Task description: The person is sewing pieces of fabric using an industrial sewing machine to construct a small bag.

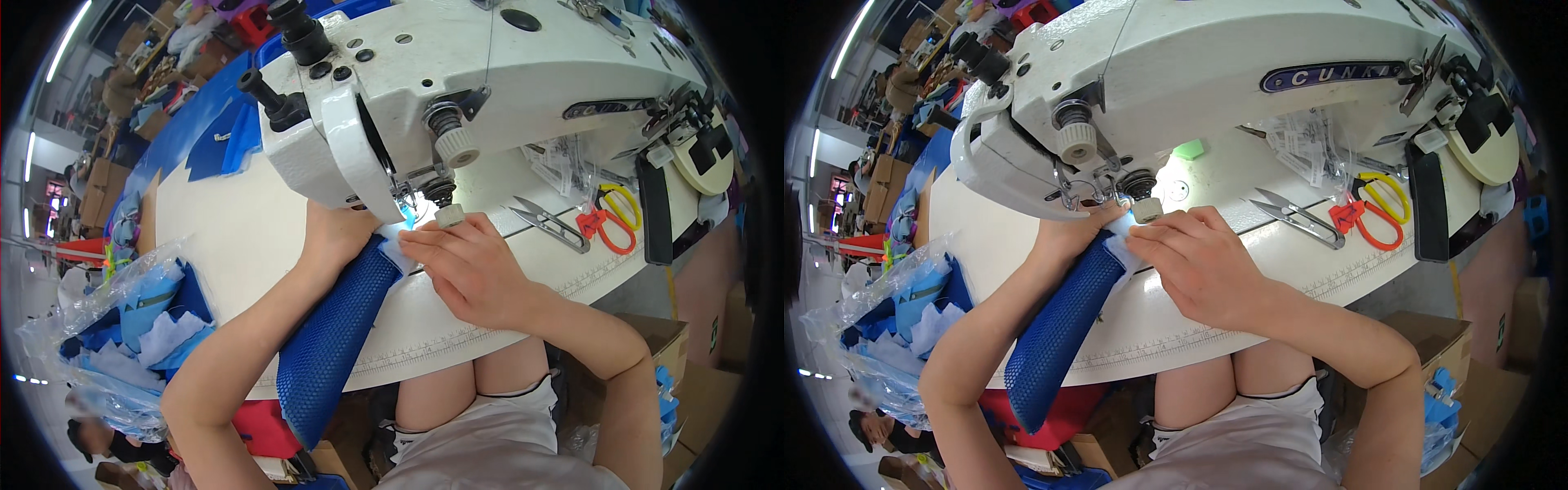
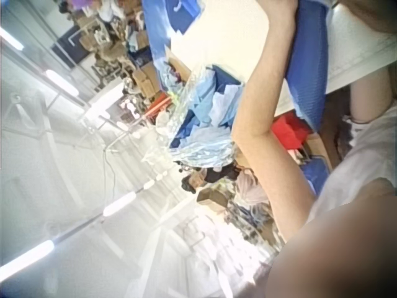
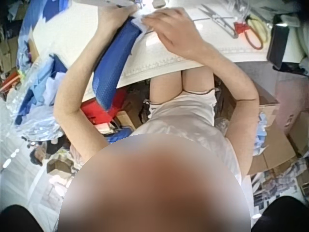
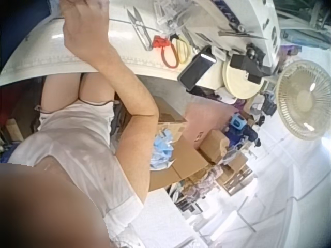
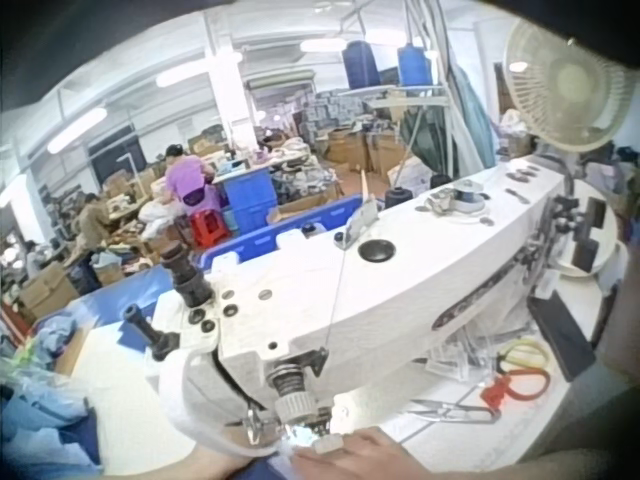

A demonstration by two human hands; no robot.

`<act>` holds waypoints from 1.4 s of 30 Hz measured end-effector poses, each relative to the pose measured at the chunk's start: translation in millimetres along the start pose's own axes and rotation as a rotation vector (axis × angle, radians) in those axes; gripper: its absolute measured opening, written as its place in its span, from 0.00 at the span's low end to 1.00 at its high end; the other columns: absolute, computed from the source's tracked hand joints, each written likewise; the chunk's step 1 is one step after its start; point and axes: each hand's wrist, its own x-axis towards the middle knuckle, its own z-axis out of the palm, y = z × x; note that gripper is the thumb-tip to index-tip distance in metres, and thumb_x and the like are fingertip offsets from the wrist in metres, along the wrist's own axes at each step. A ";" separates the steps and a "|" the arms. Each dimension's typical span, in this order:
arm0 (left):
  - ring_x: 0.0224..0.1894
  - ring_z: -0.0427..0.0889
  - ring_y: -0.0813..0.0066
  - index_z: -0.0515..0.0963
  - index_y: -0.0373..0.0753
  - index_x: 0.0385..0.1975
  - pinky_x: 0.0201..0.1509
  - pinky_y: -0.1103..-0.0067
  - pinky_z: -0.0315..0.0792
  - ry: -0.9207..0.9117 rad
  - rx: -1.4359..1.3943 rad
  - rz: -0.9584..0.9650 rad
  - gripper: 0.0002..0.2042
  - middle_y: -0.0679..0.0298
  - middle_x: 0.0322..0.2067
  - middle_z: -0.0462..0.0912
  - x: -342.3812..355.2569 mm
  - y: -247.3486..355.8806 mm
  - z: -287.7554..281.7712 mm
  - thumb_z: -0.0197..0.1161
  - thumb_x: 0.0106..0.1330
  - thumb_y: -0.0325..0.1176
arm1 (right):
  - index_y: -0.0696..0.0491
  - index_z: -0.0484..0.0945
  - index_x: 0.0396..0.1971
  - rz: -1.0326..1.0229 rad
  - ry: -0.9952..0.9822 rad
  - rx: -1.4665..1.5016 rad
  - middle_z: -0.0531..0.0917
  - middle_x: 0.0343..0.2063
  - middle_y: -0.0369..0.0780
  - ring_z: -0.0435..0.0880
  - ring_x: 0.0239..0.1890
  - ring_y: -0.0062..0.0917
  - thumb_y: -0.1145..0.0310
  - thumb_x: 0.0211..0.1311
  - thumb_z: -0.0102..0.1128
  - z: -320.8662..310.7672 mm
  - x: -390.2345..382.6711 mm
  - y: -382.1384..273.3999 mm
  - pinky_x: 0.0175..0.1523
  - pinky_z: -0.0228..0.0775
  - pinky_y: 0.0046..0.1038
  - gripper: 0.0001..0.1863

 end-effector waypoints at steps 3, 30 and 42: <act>0.40 0.83 0.75 0.82 0.34 0.44 0.45 0.76 0.78 -0.039 0.038 -0.043 0.16 0.61 0.39 0.87 -1.5 6.1 -1.5 0.76 0.59 0.32 | 0.57 0.79 0.53 -0.005 0.000 -0.024 0.83 0.53 0.39 0.78 0.55 0.33 0.77 0.53 0.60 0.3 -0.9 0.1 0.57 0.67 0.37 0.23; 0.46 0.85 0.54 0.83 0.35 0.42 0.50 0.65 0.77 -0.069 0.241 0.147 0.14 0.51 0.40 0.86 20.5 -28.6 -6.7 0.71 0.55 0.31 | 0.58 0.74 0.58 0.059 -0.042 -0.161 0.79 0.57 0.43 0.78 0.48 0.37 0.74 0.58 0.60 6.9 2.4 -3.2 0.58 0.66 0.40 0.25; 0.50 0.82 0.55 0.81 0.37 0.46 0.54 0.64 0.75 -0.117 0.364 0.337 0.18 0.53 0.45 0.83 40.4 -55.1 -12.4 0.71 0.58 0.38 | 0.58 0.72 0.61 0.071 -0.086 -0.183 0.77 0.61 0.43 0.79 0.44 0.37 0.74 0.59 0.59 5.3 3.0 -3.0 0.59 0.65 0.39 0.27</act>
